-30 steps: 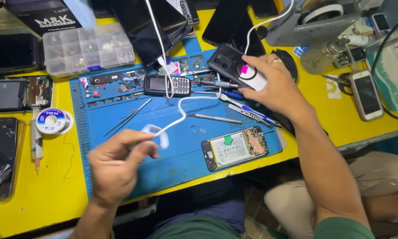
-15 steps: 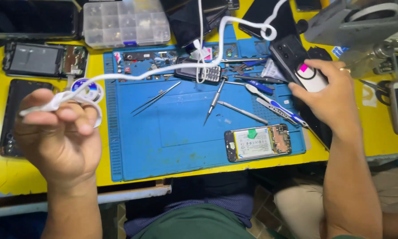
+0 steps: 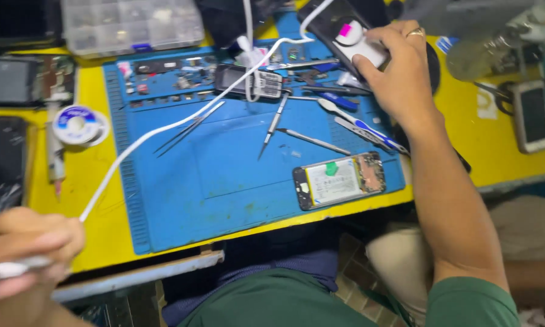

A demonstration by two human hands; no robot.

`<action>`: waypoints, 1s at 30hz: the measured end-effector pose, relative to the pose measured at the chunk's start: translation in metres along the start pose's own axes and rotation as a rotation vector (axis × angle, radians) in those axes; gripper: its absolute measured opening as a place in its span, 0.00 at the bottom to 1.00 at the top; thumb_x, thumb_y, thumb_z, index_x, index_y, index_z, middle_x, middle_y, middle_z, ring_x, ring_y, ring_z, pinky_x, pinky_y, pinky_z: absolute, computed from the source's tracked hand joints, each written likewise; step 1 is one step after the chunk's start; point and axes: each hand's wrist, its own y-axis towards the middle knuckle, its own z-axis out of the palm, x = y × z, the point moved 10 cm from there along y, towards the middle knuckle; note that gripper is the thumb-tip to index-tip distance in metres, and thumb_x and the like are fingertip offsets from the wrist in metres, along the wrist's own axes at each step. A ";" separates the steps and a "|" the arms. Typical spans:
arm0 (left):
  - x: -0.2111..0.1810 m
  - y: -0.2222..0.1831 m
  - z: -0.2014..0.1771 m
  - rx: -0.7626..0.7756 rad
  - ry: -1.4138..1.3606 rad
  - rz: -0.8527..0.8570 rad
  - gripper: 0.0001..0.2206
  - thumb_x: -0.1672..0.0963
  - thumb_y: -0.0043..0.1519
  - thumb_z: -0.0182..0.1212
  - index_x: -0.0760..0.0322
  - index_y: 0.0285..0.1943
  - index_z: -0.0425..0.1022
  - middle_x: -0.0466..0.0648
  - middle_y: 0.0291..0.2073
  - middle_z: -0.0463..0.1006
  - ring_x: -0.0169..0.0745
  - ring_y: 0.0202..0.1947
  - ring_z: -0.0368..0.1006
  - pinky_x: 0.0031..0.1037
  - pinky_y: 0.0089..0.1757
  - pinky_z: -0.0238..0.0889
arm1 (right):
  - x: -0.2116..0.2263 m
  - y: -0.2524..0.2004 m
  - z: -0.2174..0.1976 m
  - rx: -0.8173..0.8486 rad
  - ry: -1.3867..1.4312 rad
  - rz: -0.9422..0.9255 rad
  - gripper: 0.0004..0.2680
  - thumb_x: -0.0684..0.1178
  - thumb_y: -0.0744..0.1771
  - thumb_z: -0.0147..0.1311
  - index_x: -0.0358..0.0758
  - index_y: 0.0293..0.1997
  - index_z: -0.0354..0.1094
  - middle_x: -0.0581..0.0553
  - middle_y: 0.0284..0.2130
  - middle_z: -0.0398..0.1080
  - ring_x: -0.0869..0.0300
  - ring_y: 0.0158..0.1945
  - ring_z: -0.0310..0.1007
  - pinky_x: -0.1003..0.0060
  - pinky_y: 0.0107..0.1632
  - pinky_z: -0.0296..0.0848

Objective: The person repairs a disassembled smartphone on a blue mat. They use a screwdriver to tighten screws near the battery and a metal spudger to adjust internal components. The person also connects a white charging cable to the phone to test it.

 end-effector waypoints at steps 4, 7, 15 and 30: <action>-0.028 0.044 0.117 0.227 0.591 -0.135 0.17 0.65 0.61 0.56 0.67 0.59 0.78 0.47 0.32 0.84 0.34 0.27 0.78 0.24 0.33 0.69 | 0.027 -0.049 -0.028 0.143 -0.022 0.233 0.05 0.46 0.72 0.57 0.38 0.49 0.73 0.41 0.45 0.66 0.51 0.51 0.64 0.52 0.54 0.60; 0.004 0.046 0.185 0.418 0.476 -0.032 0.08 0.59 0.61 0.62 0.62 0.47 0.83 0.43 0.40 0.87 0.34 0.38 0.82 0.26 0.47 0.72 | 0.077 -0.086 -0.039 0.108 0.157 -0.084 0.02 0.36 0.70 0.56 0.30 0.41 0.75 0.39 0.37 0.76 0.54 0.41 0.73 0.58 0.50 0.70; 0.038 0.037 0.276 0.533 0.698 0.263 0.12 0.59 0.69 0.57 0.67 0.60 0.73 0.53 0.34 0.71 0.54 0.28 0.68 0.42 0.33 0.63 | 0.031 -0.139 -0.030 0.119 -0.165 -0.158 0.06 0.33 0.70 0.58 0.29 0.52 0.77 0.35 0.42 0.73 0.46 0.44 0.66 0.54 0.51 0.66; 0.074 0.062 0.309 0.592 1.117 0.173 0.38 0.35 0.52 0.67 0.57 0.63 0.73 0.46 0.38 0.72 0.51 0.23 0.73 0.42 0.21 0.63 | 0.003 -0.145 -0.028 0.130 -0.210 -0.224 0.04 0.44 0.69 0.67 0.35 0.43 0.79 0.43 0.38 0.72 0.51 0.42 0.66 0.56 0.46 0.63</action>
